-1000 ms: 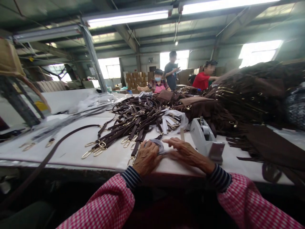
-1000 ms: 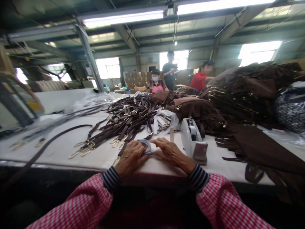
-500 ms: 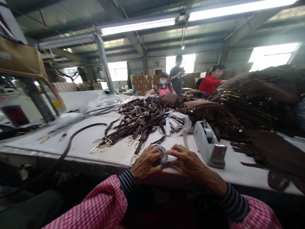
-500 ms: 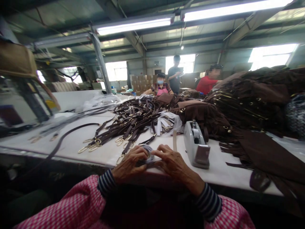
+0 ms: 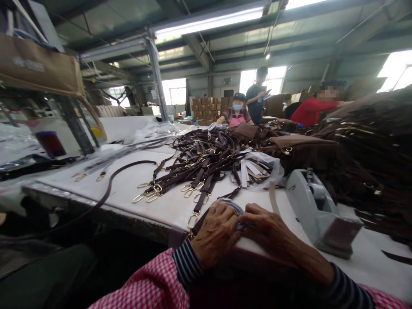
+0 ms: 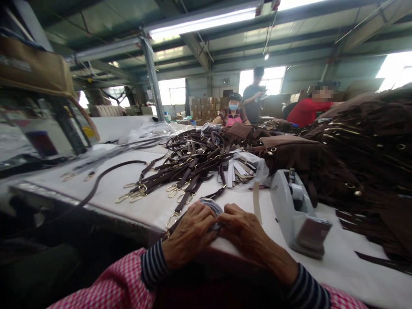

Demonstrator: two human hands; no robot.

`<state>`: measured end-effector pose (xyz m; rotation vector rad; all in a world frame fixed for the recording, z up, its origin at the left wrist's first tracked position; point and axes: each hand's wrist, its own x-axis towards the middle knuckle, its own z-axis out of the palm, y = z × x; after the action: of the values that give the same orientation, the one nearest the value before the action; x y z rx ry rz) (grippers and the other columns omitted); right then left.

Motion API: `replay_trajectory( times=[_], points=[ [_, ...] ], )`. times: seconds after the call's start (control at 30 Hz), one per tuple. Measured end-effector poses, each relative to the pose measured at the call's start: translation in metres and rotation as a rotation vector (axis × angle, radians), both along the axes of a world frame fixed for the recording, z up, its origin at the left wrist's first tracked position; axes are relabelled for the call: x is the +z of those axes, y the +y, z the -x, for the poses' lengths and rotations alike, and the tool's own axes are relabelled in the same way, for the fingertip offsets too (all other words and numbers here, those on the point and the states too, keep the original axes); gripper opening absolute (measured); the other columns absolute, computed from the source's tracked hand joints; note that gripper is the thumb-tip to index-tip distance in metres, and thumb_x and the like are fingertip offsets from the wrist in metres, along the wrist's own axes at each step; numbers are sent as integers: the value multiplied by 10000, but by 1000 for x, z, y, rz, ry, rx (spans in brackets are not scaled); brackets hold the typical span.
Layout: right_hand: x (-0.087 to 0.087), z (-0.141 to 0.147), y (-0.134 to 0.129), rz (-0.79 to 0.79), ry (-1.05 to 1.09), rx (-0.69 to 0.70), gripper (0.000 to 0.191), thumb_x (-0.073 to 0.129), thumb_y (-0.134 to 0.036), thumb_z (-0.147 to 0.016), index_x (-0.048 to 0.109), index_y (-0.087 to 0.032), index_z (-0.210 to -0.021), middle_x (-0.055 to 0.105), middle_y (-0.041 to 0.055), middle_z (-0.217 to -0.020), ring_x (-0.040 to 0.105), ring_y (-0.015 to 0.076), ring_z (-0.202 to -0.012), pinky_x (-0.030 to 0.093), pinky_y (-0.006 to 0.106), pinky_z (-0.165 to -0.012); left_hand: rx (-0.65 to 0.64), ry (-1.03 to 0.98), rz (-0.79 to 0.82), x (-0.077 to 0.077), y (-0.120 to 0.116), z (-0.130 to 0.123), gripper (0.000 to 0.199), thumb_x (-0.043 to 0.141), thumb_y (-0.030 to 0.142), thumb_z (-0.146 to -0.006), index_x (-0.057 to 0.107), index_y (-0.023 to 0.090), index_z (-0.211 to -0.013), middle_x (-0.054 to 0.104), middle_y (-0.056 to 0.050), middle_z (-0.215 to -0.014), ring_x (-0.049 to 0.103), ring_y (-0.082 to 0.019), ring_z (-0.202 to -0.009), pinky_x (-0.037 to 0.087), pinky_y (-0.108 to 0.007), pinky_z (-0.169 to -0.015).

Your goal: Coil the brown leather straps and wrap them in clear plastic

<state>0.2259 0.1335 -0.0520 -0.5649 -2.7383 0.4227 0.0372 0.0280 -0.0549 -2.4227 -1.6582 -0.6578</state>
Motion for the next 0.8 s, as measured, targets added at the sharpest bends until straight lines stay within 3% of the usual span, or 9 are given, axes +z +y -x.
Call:
replay_trajectory(
  times=[0.1, 0.2, 0.33, 0.43, 0.6, 0.7, 0.8],
  points=[
    [-12, -1, -1, -59, 66, -16, 86, 648, -287, -999, 714, -239, -1025, 622, 44, -940, 627, 228, -904, 509, 338, -772, 11, 41, -36, -8, 3, -2, 98, 599, 253, -995, 618, 178, -1055, 649, -66, -1080, 562, -268, -1060, 386, -528, -1146],
    [-17, -1, -5, -151, 136, -1, 113, 625, -238, -999, 692, -247, -1089, 646, 59, -963, 620, 253, -932, 535, 377, -785, 14, 7, -57, -12, 3, 1, 100, 629, 251, -965, 616, 164, -1013, 649, -81, -1059, 561, -281, -1042, 413, -524, -1104],
    [-10, -3, -11, -188, 300, 42, 263, 623, -260, -1000, 638, -265, -1263, 679, 87, -1086, 617, 264, -1017, 569, 403, -842, 2, -187, -33, -4, -8, 7, 34, 623, 207, -943, 608, 178, -952, 653, -71, -1031, 560, -270, -1012, 438, -481, -1007],
    [-6, -5, -12, -233, 475, -68, 275, 604, -304, -1021, 631, -271, -1293, 684, 100, -1124, 623, 278, -1066, 566, 431, -888, 80, -522, 86, 19, -27, 17, 89, 625, 218, -922, 592, 188, -845, 634, -44, -958, 563, -239, -956, 444, -400, -890],
    [-8, -8, -7, -132, 575, -287, 233, 505, -348, -1067, 666, -244, -1200, 686, 90, -1112, 673, 228, -922, 552, 343, -726, 190, -1295, 478, 58, -74, 43, 355, 639, 518, -930, 629, 177, -829, 561, 16, -690, 469, -141, -618, 364, -266, -577],
    [-12, -4, -4, -134, 437, -279, 232, 490, -344, -1068, 685, -226, -1116, 697, 67, -1023, 682, 200, -837, 545, 328, -744, 179, -1586, 497, 55, -103, 52, 372, 708, 524, -902, 665, 161, -832, 624, -2, -729, 498, -126, -633, 398, -241, -601],
    [-14, 2, -6, -231, 224, -215, 248, 481, -294, -1062, 697, -228, -960, 680, 53, -927, 675, 210, -862, 525, 324, -743, 212, -1761, 453, 31, -127, 54, 389, 794, 527, -835, 722, 145, -831, 672, -27, -753, 530, -124, -646, 398, -222, -601]
  ],
)
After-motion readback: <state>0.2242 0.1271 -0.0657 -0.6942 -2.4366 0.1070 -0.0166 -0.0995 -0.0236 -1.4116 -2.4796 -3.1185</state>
